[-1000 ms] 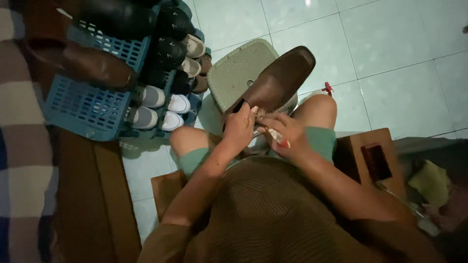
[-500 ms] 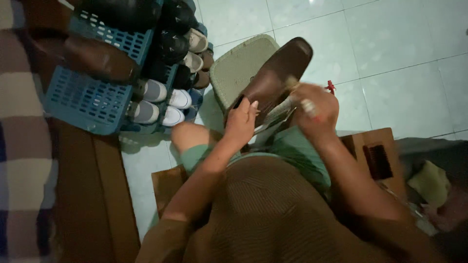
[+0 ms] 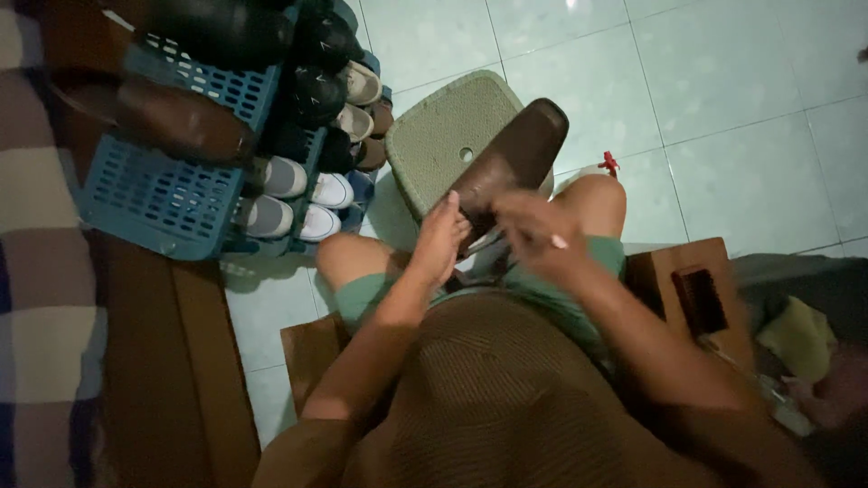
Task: The person sits on the floor and scrubs a brown leather shoe with a brush, focusing on the sole and sides. The person places the shoe on a blue shoe rack and then picks up another brown shoe to continue scrubbing.
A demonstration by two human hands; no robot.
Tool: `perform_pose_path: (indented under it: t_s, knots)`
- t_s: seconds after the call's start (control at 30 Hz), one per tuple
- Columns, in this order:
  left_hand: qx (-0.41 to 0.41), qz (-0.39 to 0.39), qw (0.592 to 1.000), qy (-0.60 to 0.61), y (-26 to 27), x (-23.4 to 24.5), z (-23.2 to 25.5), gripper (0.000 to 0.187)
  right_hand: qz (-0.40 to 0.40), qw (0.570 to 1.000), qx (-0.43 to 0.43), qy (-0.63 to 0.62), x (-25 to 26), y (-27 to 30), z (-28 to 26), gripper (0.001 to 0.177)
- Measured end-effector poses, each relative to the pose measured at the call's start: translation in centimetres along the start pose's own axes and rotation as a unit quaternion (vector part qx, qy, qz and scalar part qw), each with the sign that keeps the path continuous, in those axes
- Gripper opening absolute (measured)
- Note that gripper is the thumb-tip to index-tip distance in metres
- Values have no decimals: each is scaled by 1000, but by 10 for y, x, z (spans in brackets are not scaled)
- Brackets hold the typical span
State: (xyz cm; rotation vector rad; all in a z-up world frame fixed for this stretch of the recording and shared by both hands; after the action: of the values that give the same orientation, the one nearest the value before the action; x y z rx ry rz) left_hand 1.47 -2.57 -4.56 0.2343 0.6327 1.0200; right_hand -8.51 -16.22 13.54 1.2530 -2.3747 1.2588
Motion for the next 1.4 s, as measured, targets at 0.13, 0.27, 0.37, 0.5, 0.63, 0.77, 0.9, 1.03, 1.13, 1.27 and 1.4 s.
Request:
perform_pose_path:
  t_s: [0.13, 0.27, 0.37, 0.5, 0.63, 0.77, 0.9, 1.03, 1.13, 1.27, 1.4]
  knots:
    - [-1, -36, 999, 29, 23, -23, 36, 59, 30, 996, 38, 81, 40, -41, 33, 15]
    - [49, -13, 989, 137, 29, -33, 41, 48, -31, 999, -1, 14, 9, -24, 18, 17]
    - [68, -36, 974, 212, 21, -20, 32, 46, -93, 991, -74, -65, -4, -20, 28, 16]
    - [91, -76, 952, 284, 65, -60, 111, 43, -17, 984, -151, -91, 7, -22, 37, 11]
    - [113, -106, 921, 356, 58, -51, 97, 49, 28, 982, -157, -103, 23, -41, 3, 7]
    - [91, -124, 920, 361, 31, -26, 65, 50, 55, 984, -142, -95, 27, -38, -2, 11]
    - [23, -85, 984, 156, -89, 101, -94, 52, 40, 991, -116, -51, 38, -43, -6, 5]
    - [-24, 15, 997, 73, 22, 3, 87, 96, 21, 988, -140, -58, 41, -31, 2, 9]
    - [-75, 7, 989, -123, -25, 46, 63, 79, 13, 988, -152, -34, 39, -22, 2, 11]
    - [-143, 60, 919, -361, -48, 46, 94, 58, -8, 994, -106, -10, 34, -16, 0, 6]
    - [-150, 27, 879, -451, -37, 14, 119, 62, -12, 998, -64, -3, 19, 5, 32, 13]
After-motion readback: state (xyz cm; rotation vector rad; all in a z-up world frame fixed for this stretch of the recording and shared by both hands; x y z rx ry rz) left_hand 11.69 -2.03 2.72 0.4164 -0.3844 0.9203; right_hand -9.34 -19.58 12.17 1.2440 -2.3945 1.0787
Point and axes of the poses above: each hand's wrist, its own y-axis away from the middle knuckle, its own x-axis out of the back of the hand, z = x × y, the point moved 4 cm from there along -y, towards the middle knuckle
